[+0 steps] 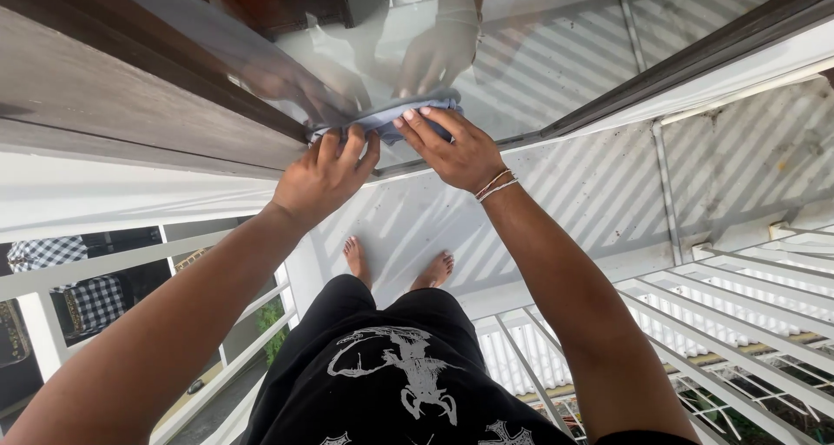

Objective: Cleaning a glass balcony door using a cloth.

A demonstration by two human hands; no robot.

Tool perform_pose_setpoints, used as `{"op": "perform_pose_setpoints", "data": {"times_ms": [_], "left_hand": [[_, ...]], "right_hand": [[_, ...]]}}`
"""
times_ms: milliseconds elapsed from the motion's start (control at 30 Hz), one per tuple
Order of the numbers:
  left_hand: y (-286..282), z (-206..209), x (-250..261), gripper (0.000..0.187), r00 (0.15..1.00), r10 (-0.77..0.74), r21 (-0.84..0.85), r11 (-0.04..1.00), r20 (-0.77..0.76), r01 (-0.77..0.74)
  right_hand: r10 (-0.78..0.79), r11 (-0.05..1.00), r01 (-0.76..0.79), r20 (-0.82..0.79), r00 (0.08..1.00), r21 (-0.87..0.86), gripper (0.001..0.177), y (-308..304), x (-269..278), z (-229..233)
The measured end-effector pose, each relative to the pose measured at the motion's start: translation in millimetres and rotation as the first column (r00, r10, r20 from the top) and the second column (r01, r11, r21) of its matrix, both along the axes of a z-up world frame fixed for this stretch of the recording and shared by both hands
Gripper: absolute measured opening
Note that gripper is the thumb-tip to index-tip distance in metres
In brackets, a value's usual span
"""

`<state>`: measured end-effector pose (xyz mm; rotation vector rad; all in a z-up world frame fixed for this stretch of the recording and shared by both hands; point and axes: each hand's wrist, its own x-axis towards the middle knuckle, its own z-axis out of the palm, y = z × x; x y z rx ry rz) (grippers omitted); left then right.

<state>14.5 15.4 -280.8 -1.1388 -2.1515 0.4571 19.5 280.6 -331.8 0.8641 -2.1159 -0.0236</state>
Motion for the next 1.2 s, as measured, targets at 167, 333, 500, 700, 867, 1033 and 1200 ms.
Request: {"op": "perform_pose_setpoints", "data": {"times_ms": [167, 333, 500, 700, 867, 1033, 1200], "left_hand": [[6, -12, -3, 0.037, 1.000, 0.023, -0.054, 0.998, -0.020, -0.024], [13, -28, -8, 0.033, 0.999, 0.051, -0.115, 0.992, 0.001, -0.050], [15, -54, -15, 0.026, 0.999, 0.026, -0.137, 0.990, 0.035, -0.021], [17, -88, -23, 0.023, 0.999, 0.012, -0.209, 0.978, 0.050, -0.002], [21, -114, -28, 0.023, 0.997, 0.005, -0.206, 0.978, 0.071, 0.009], [23, -151, -33, 0.023, 0.994, 0.004, -0.241, 0.970, 0.109, 0.023], [29, -186, -38, 0.022, 0.992, 0.018, -0.255, 0.967, 0.128, 0.016]], "right_hand": [[0.005, 0.999, -0.004, 0.023, 1.000, -0.043, 0.031, -5, -3, -2], [-0.021, 0.997, 0.021, 0.010, 1.000, -0.076, 0.023, -11, -6, -15], [-0.050, 0.994, 0.053, 0.031, 0.998, -0.092, 0.021, -17, -6, -36], [-0.102, 0.990, 0.108, 0.066, 0.993, -0.090, 0.023, -18, -4, -59], [-0.110, 0.987, 0.124, 0.130, 0.985, -0.105, 0.022, -19, -3, -88], [-0.118, 0.982, 0.146, 0.210, 0.970, -0.121, 0.024, -20, -1, -118], [-0.133, 0.976, 0.174, 0.275, 0.952, -0.132, 0.027, -21, -5, -148]]}}
